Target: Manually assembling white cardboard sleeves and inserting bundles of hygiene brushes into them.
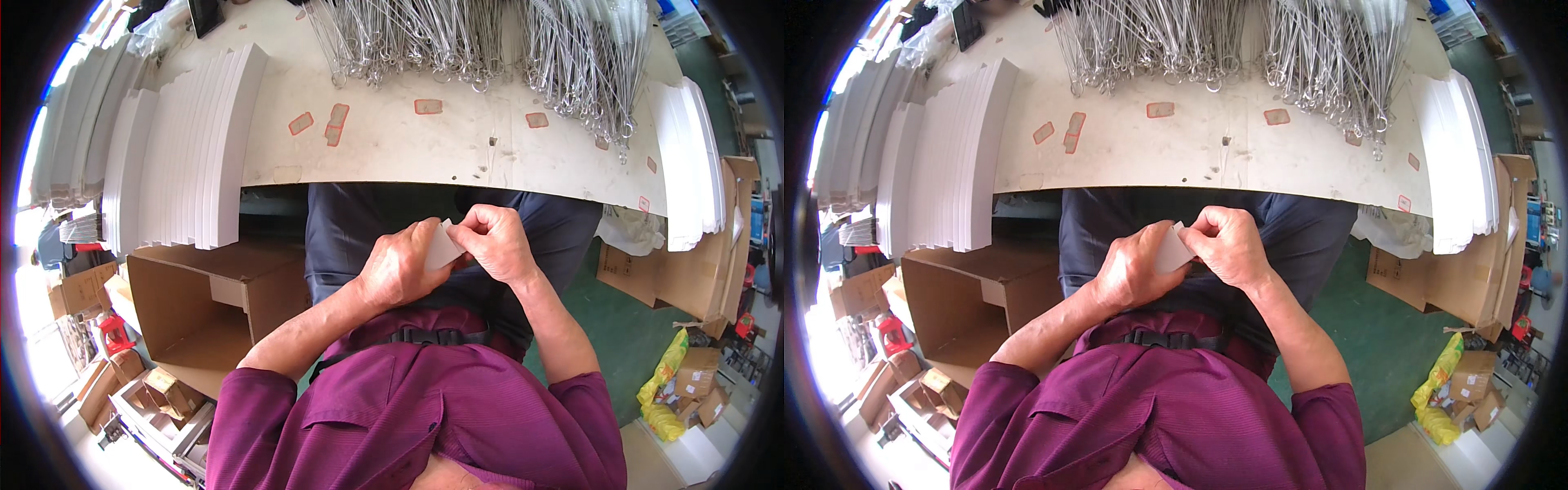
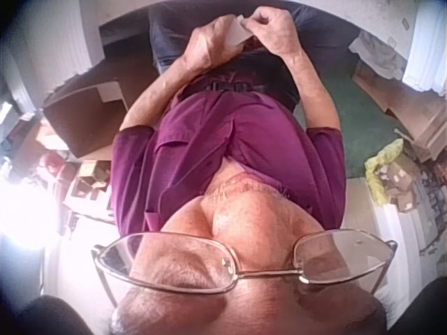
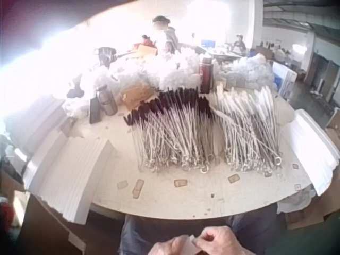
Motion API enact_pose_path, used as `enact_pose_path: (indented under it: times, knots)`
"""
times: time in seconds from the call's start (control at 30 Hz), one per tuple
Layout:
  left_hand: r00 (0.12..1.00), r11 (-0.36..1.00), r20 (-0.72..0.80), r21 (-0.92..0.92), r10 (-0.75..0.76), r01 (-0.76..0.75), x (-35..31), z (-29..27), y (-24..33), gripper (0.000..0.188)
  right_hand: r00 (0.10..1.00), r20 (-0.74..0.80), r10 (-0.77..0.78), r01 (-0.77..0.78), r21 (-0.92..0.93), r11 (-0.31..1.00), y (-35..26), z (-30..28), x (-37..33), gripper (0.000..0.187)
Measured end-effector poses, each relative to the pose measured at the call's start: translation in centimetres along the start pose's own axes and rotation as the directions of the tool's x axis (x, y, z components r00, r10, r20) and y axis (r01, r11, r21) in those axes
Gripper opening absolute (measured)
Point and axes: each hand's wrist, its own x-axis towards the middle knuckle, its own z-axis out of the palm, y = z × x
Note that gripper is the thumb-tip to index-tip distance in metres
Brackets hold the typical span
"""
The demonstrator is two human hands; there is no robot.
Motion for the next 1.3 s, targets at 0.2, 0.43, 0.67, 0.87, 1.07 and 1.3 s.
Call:
enact_pose_path:
  times: [0.2,0.43,0.67,0.87,1.07,1.3]
  knots:
    - [0.999,0.999,-0.005,0.005,0.033,-0.033,-0.4,0.1,0.0,0.055,0.999,0.038,-0.022,0.024,-0.068,0.997,0.7,-0.3,0.2,0.020]
    - [0.996,0.998,-0.058,-0.010,-0.061,0.060,0.6,-0.7,0.0,0.062,0.848,-0.196,-0.492,0.428,-0.295,0.854,0.3,3.0,-1.7,0.026]
    - [0.995,0.991,-0.028,-0.099,-0.093,0.089,0.4,-0.6,-0.3,0.053,0.874,-0.108,-0.474,0.437,-0.254,0.863,2.0,3.7,-1.8,0.044]
    - [0.997,0.995,-0.044,-0.090,-0.057,0.052,-0.1,0.1,-1.1,0.054,0.867,-0.093,-0.489,0.437,-0.328,0.838,2.5,4.8,-2.3,0.049]
    - [0.991,0.986,-0.041,-0.111,-0.128,0.123,0.0,-0.5,-0.8,0.052,0.890,-0.118,-0.439,0.397,-0.271,0.877,2.7,4.9,-2.1,0.047]
    - [0.990,0.985,-0.034,-0.111,-0.135,0.130,-0.2,-0.1,-1.2,0.052,0.929,-0.145,-0.342,0.320,-0.157,0.934,2.3,5.6,-2.4,0.048]
